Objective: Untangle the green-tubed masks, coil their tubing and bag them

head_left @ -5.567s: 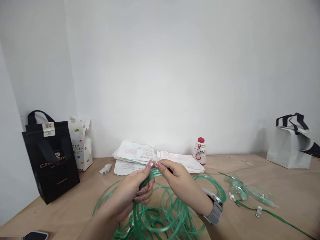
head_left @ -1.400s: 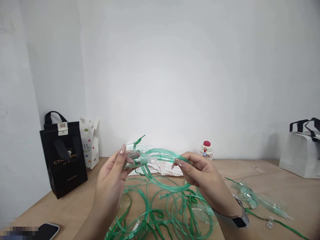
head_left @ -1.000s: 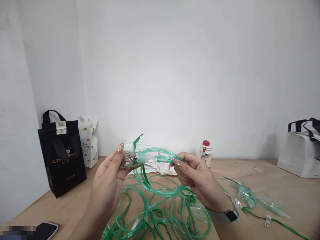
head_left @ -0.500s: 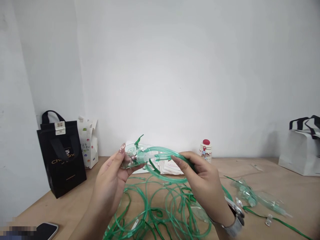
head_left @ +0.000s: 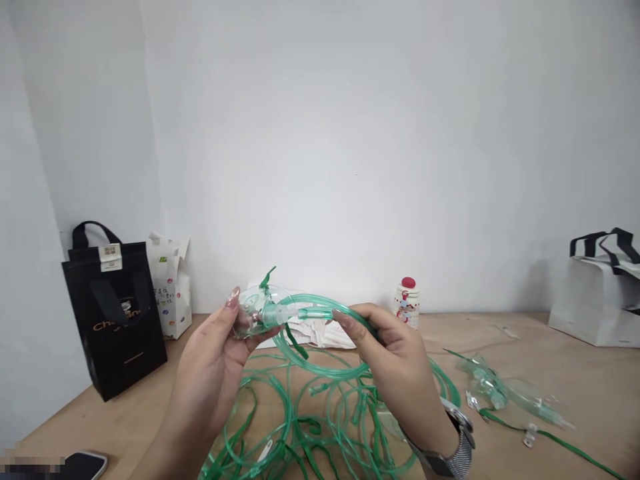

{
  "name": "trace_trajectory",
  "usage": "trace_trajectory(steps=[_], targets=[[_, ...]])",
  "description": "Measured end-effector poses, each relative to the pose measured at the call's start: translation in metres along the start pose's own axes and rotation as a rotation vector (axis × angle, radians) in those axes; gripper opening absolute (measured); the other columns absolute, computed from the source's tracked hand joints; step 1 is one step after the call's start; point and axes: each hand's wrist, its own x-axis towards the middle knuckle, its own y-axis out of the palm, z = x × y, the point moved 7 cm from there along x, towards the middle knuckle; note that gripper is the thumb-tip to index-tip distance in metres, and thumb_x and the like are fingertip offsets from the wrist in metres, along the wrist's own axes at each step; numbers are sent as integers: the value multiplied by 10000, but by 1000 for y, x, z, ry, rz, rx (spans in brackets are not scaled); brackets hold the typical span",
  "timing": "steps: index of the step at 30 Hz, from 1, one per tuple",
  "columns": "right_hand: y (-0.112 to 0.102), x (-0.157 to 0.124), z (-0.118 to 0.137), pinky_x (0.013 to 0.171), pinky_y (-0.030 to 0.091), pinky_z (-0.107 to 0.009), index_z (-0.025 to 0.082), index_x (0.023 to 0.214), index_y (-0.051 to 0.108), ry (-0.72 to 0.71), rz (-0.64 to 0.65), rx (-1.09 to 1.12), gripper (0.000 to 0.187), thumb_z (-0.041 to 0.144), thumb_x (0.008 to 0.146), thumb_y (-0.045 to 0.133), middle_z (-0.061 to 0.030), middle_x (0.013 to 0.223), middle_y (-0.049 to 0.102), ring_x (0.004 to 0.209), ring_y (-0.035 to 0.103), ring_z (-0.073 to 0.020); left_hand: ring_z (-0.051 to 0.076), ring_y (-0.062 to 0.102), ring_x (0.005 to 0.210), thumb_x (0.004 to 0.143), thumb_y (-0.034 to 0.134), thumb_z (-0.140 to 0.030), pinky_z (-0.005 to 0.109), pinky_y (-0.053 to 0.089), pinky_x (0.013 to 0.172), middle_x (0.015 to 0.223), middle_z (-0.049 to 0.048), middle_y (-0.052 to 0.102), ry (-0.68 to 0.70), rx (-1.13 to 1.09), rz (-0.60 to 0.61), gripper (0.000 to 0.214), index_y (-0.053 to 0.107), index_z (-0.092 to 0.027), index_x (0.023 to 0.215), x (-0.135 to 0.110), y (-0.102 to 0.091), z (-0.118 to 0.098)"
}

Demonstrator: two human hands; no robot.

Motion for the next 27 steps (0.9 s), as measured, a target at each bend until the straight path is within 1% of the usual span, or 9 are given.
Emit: trace_trajectory(steps=[4,7,10,14,16,19,21,24,27], targets=[[-1,1,1,523,332,-236,204,725,630,-2,8,57,184,368,798,590,31,609,482,557,383,-100,207,606,939,805,592,-307,373,498,875,899,55,668,77,61,-28,204,656,-125,870,0,-3,1],[-1,3,2,505,315,-239,200,717,637,-25,14,66,174,350,795,596,28,609,485,556,383,-101,214,605,951,799,602,-310,383,472,903,875,48,667,97,81,-14,194,657,-129,842,1,-4,4],[-3,5,-1,459,274,-248,200,719,641,-1,3,97,186,366,788,596,32,592,474,501,334,-93,196,617,886,790,612,-326,359,497,854,773,22,646,77,61,-11,193,653,-141,754,2,-4,3],[-3,7,-7,442,259,-249,196,720,644,30,-4,107,215,398,777,597,20,607,502,491,334,-94,127,608,729,778,630,-300,261,538,747,631,-28,596,205,57,-32,193,642,-158,649,1,-5,-13],[-1,8,-8,460,283,-247,196,727,648,25,7,86,207,391,777,599,11,630,530,522,376,-104,115,609,698,763,648,-293,224,542,714,614,-35,606,231,88,-20,174,655,-161,649,1,-3,-16],[3,8,-10,502,316,-246,194,725,650,9,17,62,203,379,785,592,5,647,550,579,423,-120,116,627,705,745,666,-315,199,538,699,648,-22,650,187,132,4,156,685,-163,718,1,-1,-11],[4,8,-13,471,287,-242,190,725,642,35,13,67,222,394,790,583,18,600,507,530,378,-105,118,636,718,735,675,-326,189,534,695,666,-18,668,169,149,13,161,694,-166,751,1,0,-9],[4,8,-18,408,196,-243,188,735,622,97,13,112,260,440,783,575,60,493,356,443,235,-81,120,643,728,708,700,-331,184,534,695,670,-27,676,203,140,-21,161,695,-173,738,1,-3,-12],[4,9,-20,390,155,-241,184,738,616,126,31,153,277,457,770,585,79,470,257,433,191,-78,124,644,728,713,692,-343,195,539,701,660,-29,674,210,148,-35,174,688,-169,710,1,-5,-14]])
